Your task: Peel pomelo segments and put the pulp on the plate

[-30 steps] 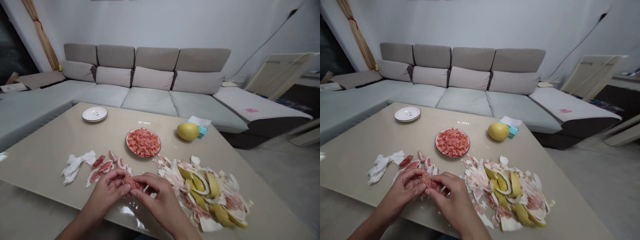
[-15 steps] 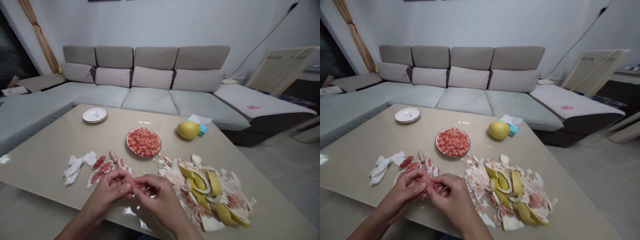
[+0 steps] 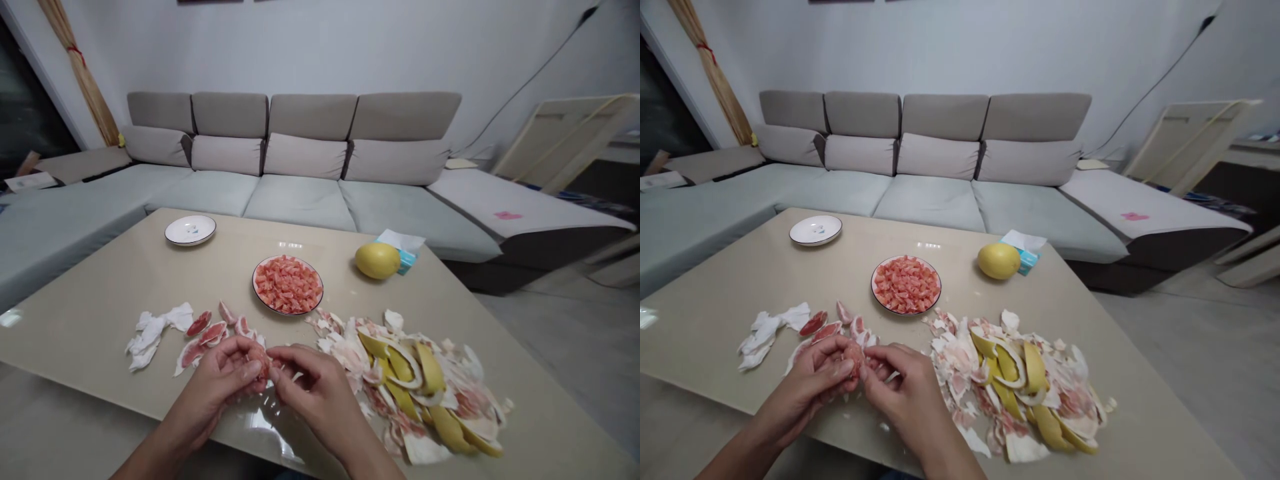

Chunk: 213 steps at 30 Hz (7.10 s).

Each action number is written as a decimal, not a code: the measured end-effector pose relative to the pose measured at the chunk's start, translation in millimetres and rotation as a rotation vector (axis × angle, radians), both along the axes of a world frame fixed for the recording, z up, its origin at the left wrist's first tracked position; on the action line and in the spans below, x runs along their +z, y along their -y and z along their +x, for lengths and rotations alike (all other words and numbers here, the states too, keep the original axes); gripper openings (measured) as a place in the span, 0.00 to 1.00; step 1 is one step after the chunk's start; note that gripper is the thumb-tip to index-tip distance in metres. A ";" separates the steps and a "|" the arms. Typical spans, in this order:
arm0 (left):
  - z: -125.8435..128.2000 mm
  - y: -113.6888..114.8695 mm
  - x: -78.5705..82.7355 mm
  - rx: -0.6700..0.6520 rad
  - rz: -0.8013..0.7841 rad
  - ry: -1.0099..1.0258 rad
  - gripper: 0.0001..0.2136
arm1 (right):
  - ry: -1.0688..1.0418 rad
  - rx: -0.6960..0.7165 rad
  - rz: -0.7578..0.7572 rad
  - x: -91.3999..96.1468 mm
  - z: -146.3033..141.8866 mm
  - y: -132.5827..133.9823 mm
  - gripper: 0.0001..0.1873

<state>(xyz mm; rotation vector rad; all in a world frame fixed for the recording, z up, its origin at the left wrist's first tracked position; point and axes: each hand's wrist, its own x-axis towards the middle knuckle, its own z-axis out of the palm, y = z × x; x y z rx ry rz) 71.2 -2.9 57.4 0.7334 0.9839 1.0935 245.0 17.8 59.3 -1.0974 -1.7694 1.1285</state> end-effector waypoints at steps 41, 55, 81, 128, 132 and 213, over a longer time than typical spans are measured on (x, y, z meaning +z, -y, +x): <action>-1.6 4.9 -17.4 0.089 0.274 -0.260 0.15 | -0.030 -0.018 -0.107 14.0 -9.1 5.7 0.09; 0.8 -0.9 -13.7 0.195 0.101 -0.048 0.17 | -0.422 0.020 -0.551 -4.9 -11.2 -9.7 0.18; 8.2 4.2 -19.4 0.389 0.277 -0.058 0.11 | 0.035 -0.120 0.371 8.6 -15.6 3.6 0.07; 1.1 17.0 -6.0 0.284 0.397 -0.444 0.15 | -0.019 -0.057 0.257 1.4 -18.8 5.8 0.03; 6.6 15.5 -2.1 0.320 0.396 -0.460 0.13 | -0.069 -0.074 0.051 -0.5 -21.7 4.9 0.02; 26.8 -112.0 -6.9 0.070 0.065 0.097 0.05 | -0.542 -0.426 -0.386 -27.1 33.1 -49.8 0.21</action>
